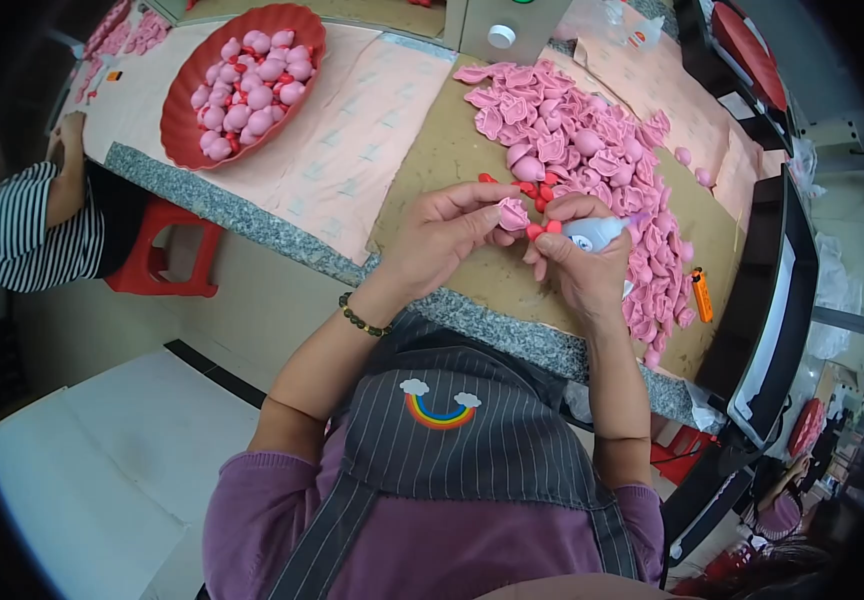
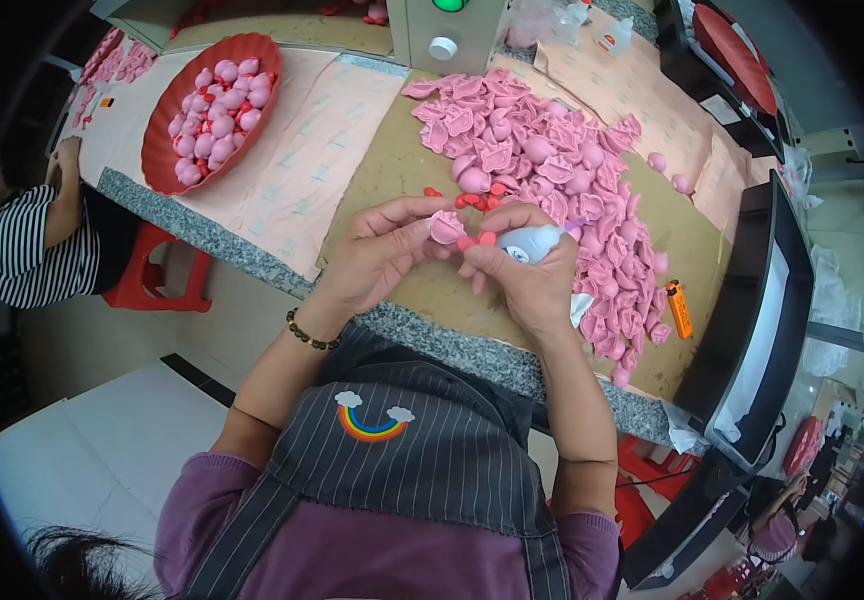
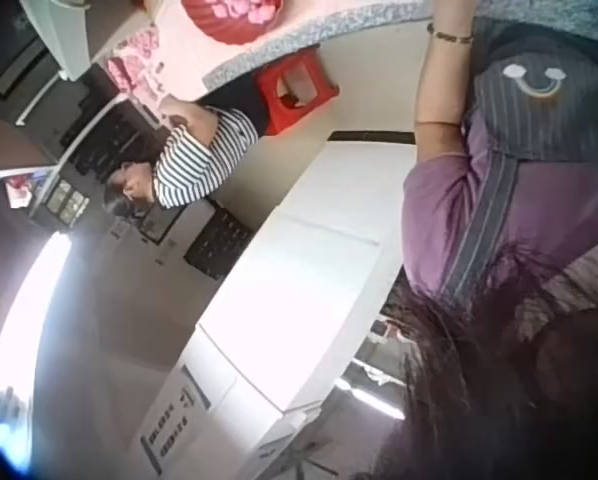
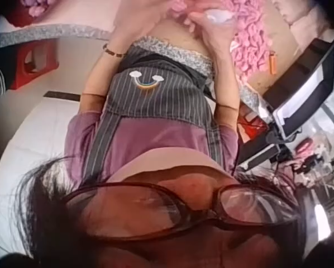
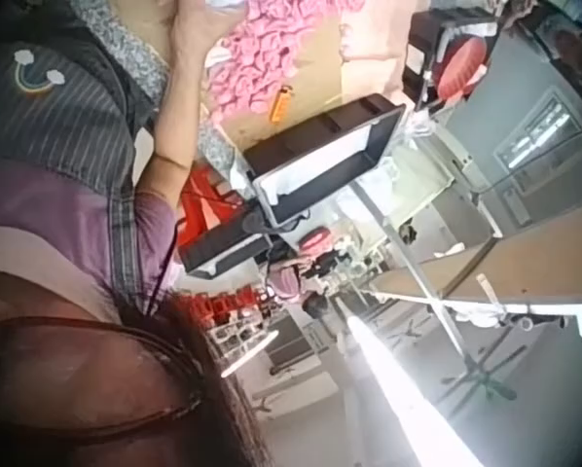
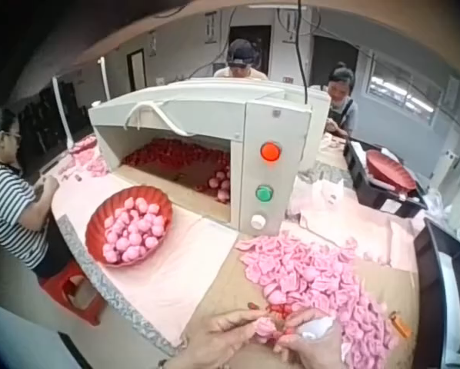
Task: Assembling small pink toy parts using liquid glue at a factory workbench.
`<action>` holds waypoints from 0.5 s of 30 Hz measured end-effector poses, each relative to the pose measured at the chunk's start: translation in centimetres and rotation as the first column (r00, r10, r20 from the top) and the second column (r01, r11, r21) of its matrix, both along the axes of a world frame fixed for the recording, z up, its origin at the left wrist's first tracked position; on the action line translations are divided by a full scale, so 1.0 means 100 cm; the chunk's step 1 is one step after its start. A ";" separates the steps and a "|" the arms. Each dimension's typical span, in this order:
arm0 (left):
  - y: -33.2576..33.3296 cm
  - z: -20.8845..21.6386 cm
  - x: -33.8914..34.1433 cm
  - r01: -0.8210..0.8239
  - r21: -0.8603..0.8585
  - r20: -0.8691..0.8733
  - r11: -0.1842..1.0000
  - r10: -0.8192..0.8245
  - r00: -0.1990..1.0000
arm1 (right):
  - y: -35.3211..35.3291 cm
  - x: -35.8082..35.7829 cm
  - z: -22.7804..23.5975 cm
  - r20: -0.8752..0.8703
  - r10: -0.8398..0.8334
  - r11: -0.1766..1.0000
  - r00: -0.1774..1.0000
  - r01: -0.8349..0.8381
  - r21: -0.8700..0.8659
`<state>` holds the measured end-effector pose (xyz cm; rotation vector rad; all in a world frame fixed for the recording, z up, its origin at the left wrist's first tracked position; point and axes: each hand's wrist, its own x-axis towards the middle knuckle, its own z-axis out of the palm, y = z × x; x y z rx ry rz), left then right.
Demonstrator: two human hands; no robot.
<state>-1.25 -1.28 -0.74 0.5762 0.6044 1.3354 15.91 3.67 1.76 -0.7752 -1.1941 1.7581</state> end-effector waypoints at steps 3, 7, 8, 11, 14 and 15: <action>0.000 -0.002 0.006 -0.009 0.043 -0.140 0.999 0.015 0.990 | 0.001 0.004 -0.002 0.038 -0.064 0.997 0.997 0.066 -0.030; 0.001 -0.004 0.014 -0.050 0.091 -0.284 0.995 0.074 0.956 | 0.000 0.004 -0.003 0.141 -0.079 0.996 0.987 0.082 -0.016; 0.001 -0.004 0.016 -0.080 0.082 -0.313 0.993 0.102 0.944 | -0.001 0.004 -0.004 0.143 -0.079 0.996 0.987 0.082 -0.018; 0.002 -0.001 0.017 -0.148 0.092 -0.345 0.985 0.171 0.923 | -0.002 0.003 -0.003 0.202 -0.090 0.995 0.975 0.081 0.054; 0.003 -0.004 0.017 -0.146 0.121 -0.307 0.982 0.177 0.935 | 0.001 0.005 -0.005 0.212 -0.091 0.995 0.973 0.078 0.067; 0.002 -0.004 0.017 -0.147 0.119 -0.305 0.982 0.177 0.936 | 0.006 0.008 -0.013 0.255 -0.115 0.962 0.960 0.043 0.271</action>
